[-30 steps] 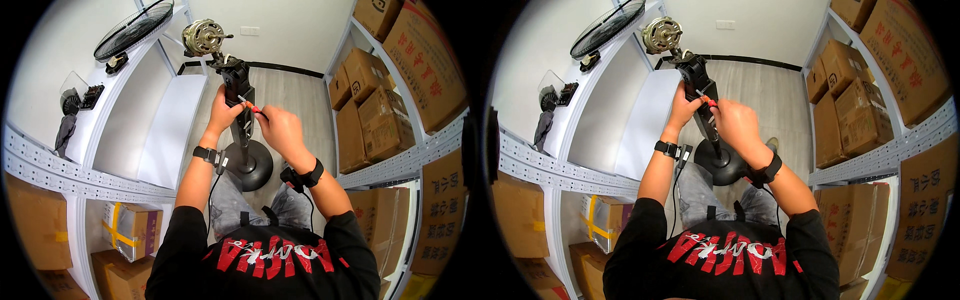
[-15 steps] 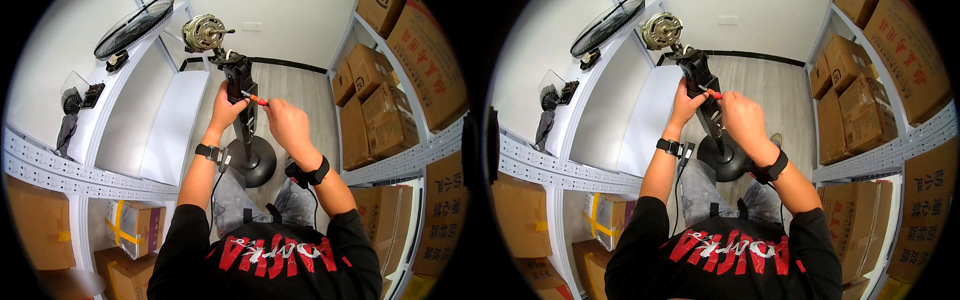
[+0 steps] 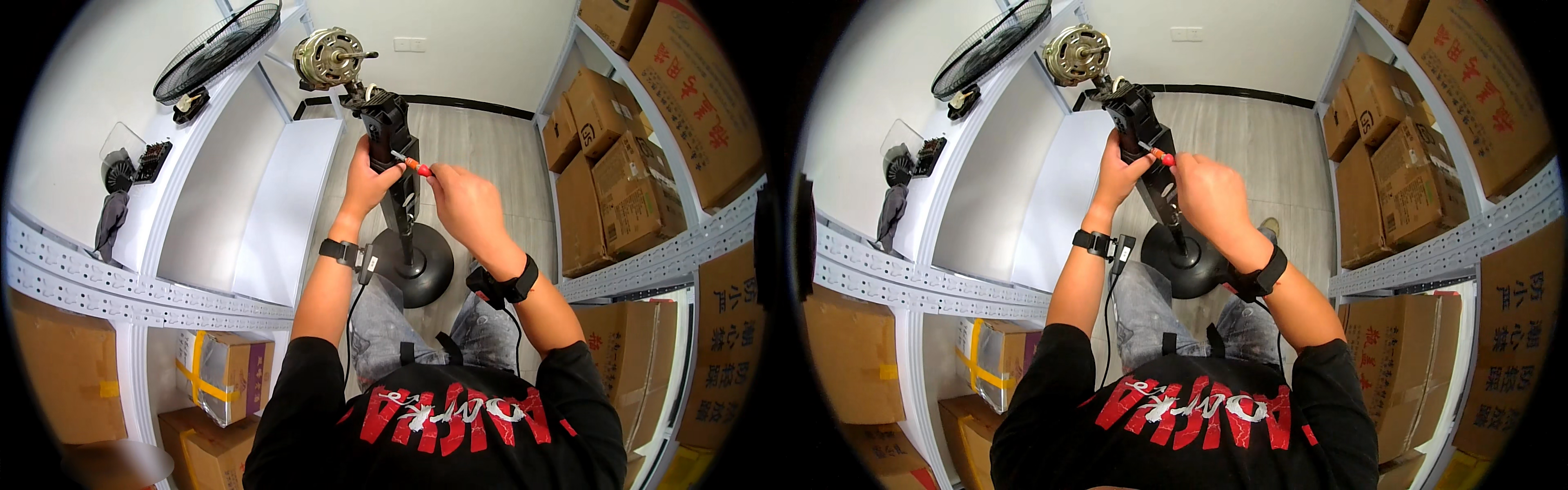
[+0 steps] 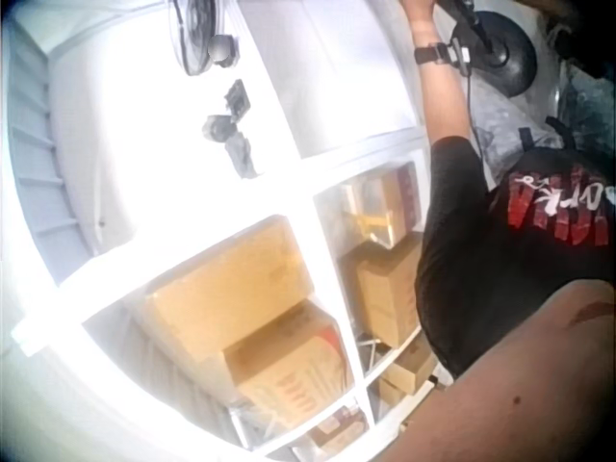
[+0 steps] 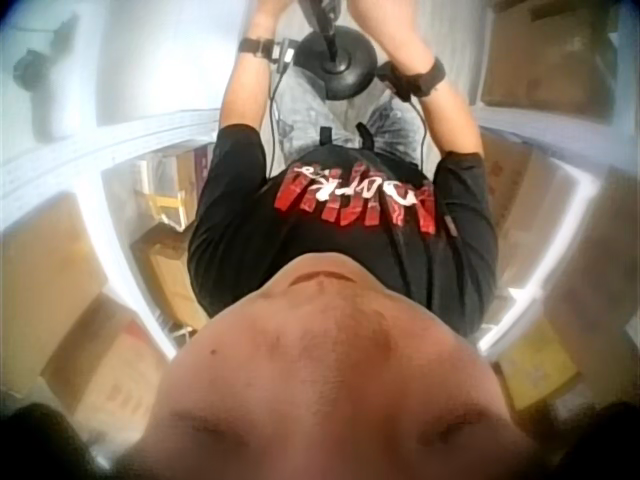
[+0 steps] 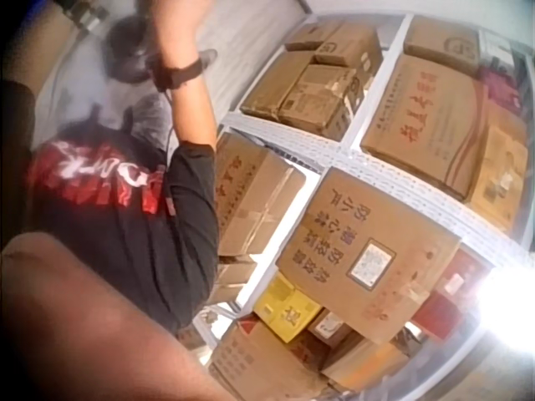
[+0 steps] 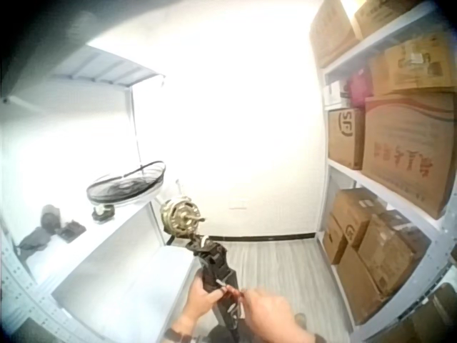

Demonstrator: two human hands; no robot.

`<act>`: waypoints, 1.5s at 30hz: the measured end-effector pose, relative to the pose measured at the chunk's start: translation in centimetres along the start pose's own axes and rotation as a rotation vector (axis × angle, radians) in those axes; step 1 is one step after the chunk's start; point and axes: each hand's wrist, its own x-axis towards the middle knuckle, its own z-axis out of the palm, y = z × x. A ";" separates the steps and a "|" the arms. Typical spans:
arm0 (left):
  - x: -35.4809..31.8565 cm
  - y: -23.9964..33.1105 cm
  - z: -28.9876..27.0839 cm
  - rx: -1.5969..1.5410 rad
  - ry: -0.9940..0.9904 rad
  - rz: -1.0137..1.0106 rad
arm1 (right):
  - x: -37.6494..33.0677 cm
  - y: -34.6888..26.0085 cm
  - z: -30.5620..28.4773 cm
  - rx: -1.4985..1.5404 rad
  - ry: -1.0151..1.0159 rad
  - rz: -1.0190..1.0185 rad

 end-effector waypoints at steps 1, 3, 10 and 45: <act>0.0 -0.1 -0.2 -0.001 -0.007 -0.005 | 0.2 -0.4 -0.3 0.033 0.025 -0.007; -0.2 -0.2 -0.4 0.010 -0.040 -0.035 | 0.2 -0.7 -0.2 0.078 0.069 -0.011; 0.0 -1.5 -0.9 0.111 -0.048 0.004 | 0.1 0.0 0.1 0.007 0.003 0.003; -0.3 -1.0 -0.3 -0.035 0.002 -0.019 | 0.2 -0.7 -0.1 0.169 0.117 -0.051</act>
